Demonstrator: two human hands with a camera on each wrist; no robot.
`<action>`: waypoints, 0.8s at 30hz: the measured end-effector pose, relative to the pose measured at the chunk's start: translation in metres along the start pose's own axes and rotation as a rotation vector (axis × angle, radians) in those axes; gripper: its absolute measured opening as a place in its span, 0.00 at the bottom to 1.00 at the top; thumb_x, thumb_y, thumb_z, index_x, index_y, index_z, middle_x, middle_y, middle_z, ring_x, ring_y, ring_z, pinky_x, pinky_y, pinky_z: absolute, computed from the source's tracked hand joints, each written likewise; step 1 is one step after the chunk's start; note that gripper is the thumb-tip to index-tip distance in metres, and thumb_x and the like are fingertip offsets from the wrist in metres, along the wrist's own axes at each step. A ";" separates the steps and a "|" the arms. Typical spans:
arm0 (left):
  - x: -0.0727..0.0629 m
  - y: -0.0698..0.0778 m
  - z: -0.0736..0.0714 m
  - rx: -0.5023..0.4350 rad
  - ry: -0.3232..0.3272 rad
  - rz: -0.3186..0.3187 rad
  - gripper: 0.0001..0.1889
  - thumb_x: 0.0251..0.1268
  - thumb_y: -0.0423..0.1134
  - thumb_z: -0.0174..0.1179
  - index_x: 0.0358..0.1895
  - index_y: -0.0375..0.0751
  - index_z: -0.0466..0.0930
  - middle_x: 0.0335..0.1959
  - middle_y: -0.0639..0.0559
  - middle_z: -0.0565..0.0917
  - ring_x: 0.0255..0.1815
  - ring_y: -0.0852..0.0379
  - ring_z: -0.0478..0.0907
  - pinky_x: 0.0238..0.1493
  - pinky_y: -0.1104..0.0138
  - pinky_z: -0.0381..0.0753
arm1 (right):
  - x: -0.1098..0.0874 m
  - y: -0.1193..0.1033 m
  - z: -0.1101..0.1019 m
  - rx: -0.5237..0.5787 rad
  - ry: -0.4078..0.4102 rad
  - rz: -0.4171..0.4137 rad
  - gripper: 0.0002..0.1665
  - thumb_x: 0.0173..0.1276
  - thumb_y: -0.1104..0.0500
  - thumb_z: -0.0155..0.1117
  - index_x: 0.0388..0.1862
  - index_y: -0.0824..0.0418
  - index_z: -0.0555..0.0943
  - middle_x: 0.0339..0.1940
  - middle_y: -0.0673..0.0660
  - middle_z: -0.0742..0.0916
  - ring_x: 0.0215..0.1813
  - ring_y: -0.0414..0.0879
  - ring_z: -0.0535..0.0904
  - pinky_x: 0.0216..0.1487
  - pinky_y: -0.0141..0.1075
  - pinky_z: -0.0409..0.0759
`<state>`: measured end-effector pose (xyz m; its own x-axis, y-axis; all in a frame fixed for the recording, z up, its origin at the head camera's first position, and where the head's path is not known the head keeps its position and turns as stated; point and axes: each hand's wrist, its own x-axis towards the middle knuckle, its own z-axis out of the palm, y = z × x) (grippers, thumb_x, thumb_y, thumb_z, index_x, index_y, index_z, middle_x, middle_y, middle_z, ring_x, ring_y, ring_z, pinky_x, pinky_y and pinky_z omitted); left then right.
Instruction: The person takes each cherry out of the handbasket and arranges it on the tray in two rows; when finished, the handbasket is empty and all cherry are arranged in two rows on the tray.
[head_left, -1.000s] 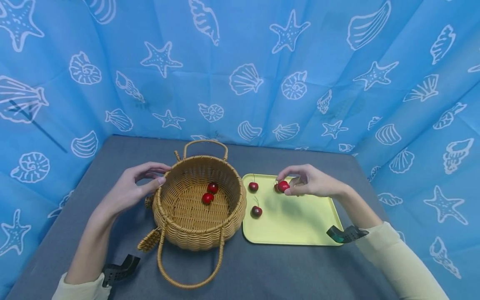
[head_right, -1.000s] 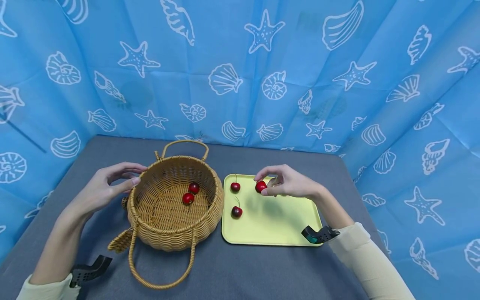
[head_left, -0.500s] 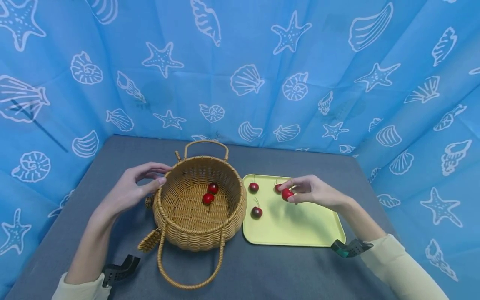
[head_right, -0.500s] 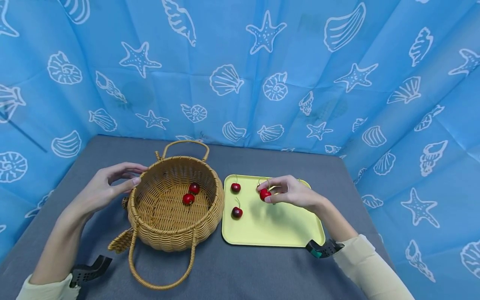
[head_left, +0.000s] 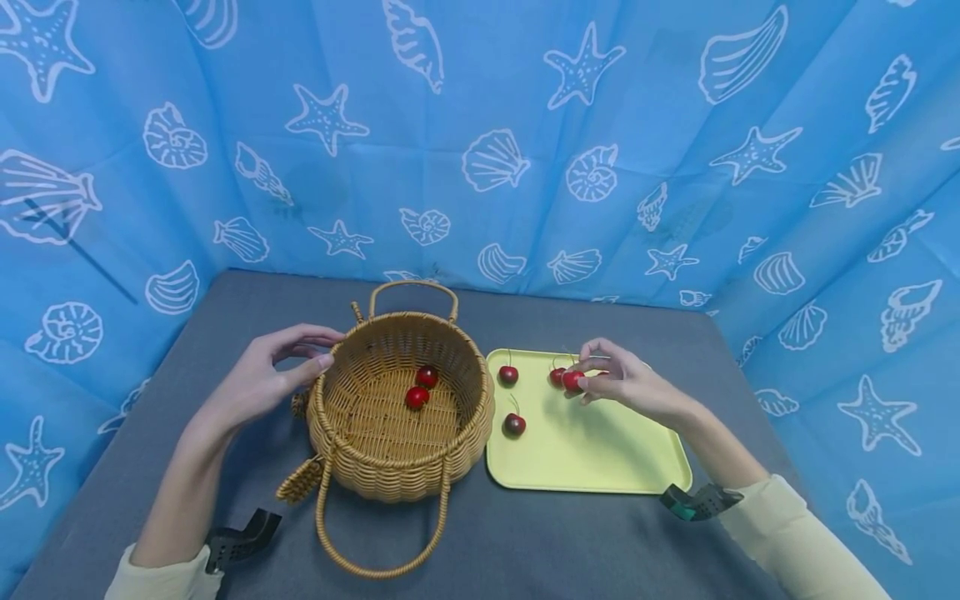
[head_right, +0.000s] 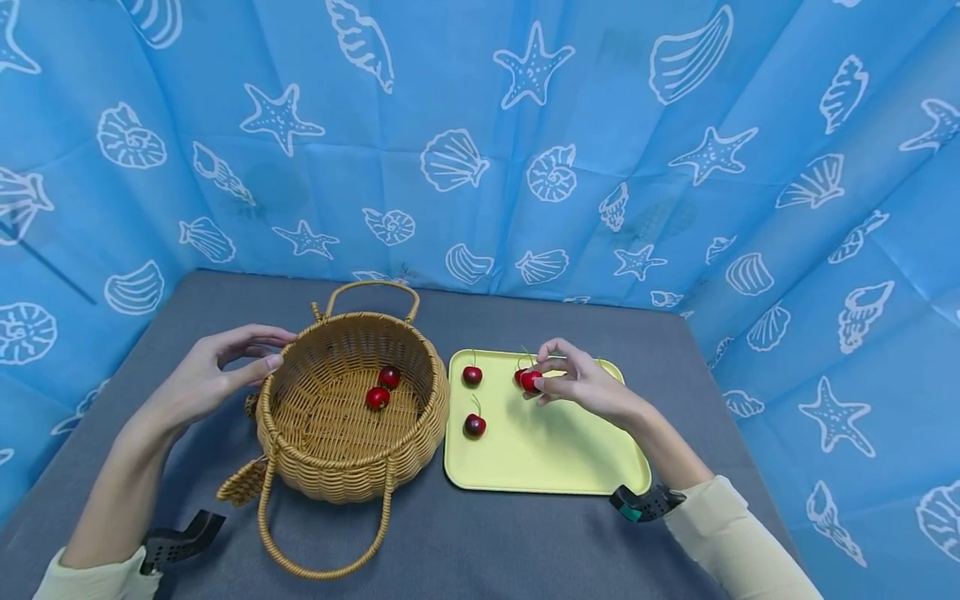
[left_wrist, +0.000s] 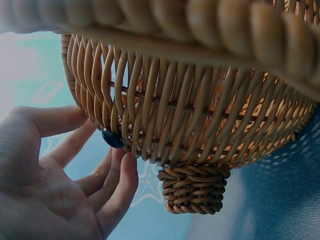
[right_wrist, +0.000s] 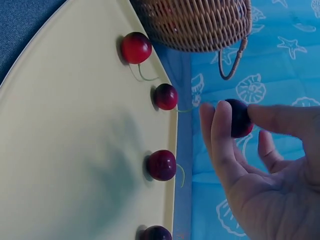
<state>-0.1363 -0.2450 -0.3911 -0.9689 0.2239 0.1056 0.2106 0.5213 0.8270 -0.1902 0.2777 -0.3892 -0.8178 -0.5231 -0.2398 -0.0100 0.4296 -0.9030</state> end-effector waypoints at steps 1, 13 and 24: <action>0.000 0.000 0.000 0.001 -0.001 -0.002 0.19 0.83 0.42 0.62 0.70 0.45 0.82 0.64 0.41 0.87 0.65 0.40 0.82 0.62 0.47 0.78 | 0.000 0.001 0.000 0.003 -0.006 -0.021 0.18 0.83 0.64 0.60 0.64 0.69 0.68 0.61 0.72 0.82 0.53 0.62 0.91 0.60 0.45 0.90; 0.000 0.000 0.000 -0.005 -0.001 0.009 0.19 0.82 0.42 0.62 0.70 0.44 0.82 0.64 0.41 0.87 0.64 0.41 0.81 0.64 0.47 0.77 | 0.002 0.007 0.008 -0.078 -0.023 0.006 0.25 0.78 0.63 0.69 0.70 0.70 0.80 0.72 0.74 0.82 0.58 0.57 0.92 0.58 0.33 0.88; 0.000 0.000 0.000 0.003 0.001 0.009 0.19 0.82 0.42 0.62 0.70 0.46 0.82 0.63 0.42 0.88 0.61 0.49 0.81 0.62 0.50 0.78 | 0.007 0.024 0.020 -0.251 -0.025 -0.036 0.20 0.71 0.66 0.76 0.60 0.68 0.84 0.58 0.69 0.88 0.52 0.54 0.93 0.49 0.30 0.88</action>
<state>-0.1367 -0.2453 -0.3910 -0.9671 0.2278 0.1137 0.2198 0.5219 0.8242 -0.1848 0.2697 -0.4194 -0.8000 -0.5581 -0.2204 -0.1842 0.5779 -0.7950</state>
